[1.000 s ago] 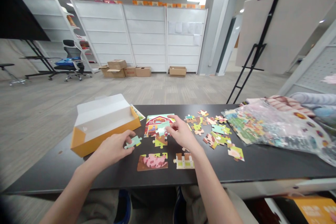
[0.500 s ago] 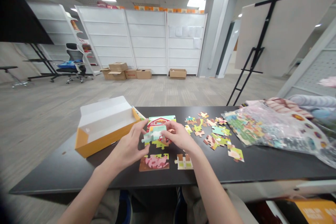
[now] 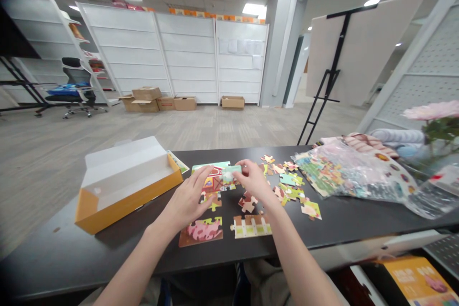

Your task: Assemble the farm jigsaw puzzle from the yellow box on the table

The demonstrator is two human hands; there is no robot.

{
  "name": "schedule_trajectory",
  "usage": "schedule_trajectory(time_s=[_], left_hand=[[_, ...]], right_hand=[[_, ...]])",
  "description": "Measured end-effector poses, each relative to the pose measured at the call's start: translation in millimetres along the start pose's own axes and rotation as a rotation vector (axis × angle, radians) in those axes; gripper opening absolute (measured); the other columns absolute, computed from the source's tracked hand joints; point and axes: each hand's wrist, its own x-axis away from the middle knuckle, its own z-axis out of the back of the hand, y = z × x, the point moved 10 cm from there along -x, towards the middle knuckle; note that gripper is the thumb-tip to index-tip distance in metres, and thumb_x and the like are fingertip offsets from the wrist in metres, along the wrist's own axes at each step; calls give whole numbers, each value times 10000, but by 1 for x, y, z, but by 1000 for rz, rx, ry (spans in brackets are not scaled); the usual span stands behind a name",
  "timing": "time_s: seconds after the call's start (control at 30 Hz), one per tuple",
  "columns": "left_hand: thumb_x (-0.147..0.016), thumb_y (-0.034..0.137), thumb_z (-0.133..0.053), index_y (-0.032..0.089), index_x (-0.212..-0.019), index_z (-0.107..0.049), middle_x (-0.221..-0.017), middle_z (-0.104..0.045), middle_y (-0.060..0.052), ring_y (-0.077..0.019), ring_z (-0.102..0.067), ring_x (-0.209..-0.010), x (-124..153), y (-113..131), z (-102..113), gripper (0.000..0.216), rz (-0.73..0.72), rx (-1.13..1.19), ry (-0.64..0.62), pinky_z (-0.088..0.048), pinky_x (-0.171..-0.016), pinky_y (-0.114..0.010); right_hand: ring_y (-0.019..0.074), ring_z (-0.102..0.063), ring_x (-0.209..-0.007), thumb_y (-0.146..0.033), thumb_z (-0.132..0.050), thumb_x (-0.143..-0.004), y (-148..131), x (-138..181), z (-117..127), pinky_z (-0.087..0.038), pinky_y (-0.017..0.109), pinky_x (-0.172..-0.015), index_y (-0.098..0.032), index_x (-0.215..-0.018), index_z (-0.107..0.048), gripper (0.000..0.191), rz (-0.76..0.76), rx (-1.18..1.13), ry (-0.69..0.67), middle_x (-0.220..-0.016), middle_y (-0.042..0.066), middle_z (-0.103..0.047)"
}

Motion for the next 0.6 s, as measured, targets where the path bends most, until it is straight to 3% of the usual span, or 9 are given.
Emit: schedule_trajectory(time_s=[0.13, 0.2, 0.33, 0.47, 0.6], left_hand=[[-918, 218, -559, 211, -1497, -325, -1472, -502, -153, -312, -526, -1326, -1, -8, -9, 625, 31, -2, -59, -470, -1082, -487], [-921, 213, -548, 207, -1474, -365, -1454, -522, -148, -306, -531, -1320, -3, -10, -13, 582, 36, 4, -86, -471, -1079, -485], [-904, 193, -551, 214, -1423, -431, -1428, -551, -134, -294, -537, -1309, -8, -14, -13, 533, 77, 14, -120, -470, -1074, -476], [-909, 164, -524, 223, -1301, -536, -1345, -614, -110, -276, -578, -1238, -12, -19, -9, 397, 126, 3, -141, -495, -1022, -447], [-952, 218, -509, 214, -1134, -613, -1209, -663, -100, -266, -617, -1133, -16, -16, -14, 210, 125, -10, -166, -510, -973, -433]], right_hand=[[165, -644, -606, -363, -610, -819, 5, -48, 60, -448, 247, -551, -172, -1065, -590, 312, -30, 223, 179, -710, 17, -719], [159, -676, -666, -306, -582, -843, 16, -73, 76, -476, 237, -593, -150, -1106, -609, 307, -94, 409, 221, -789, 44, -748], [187, -701, -769, -240, -593, -832, 48, -105, 88, -501, 262, -684, -120, -1125, -654, 322, -178, 565, 262, -891, 99, -761], [266, -688, -1008, -293, -574, -874, 79, -108, 94, -500, 320, -821, -128, -1201, -663, 377, -255, 703, 297, -1103, 169, -731], [317, -662, -1094, -352, -537, -924, 94, -104, 91, -491, 363, -881, -116, -1228, -669, 406, -303, 804, 263, -1140, 209, -706]])
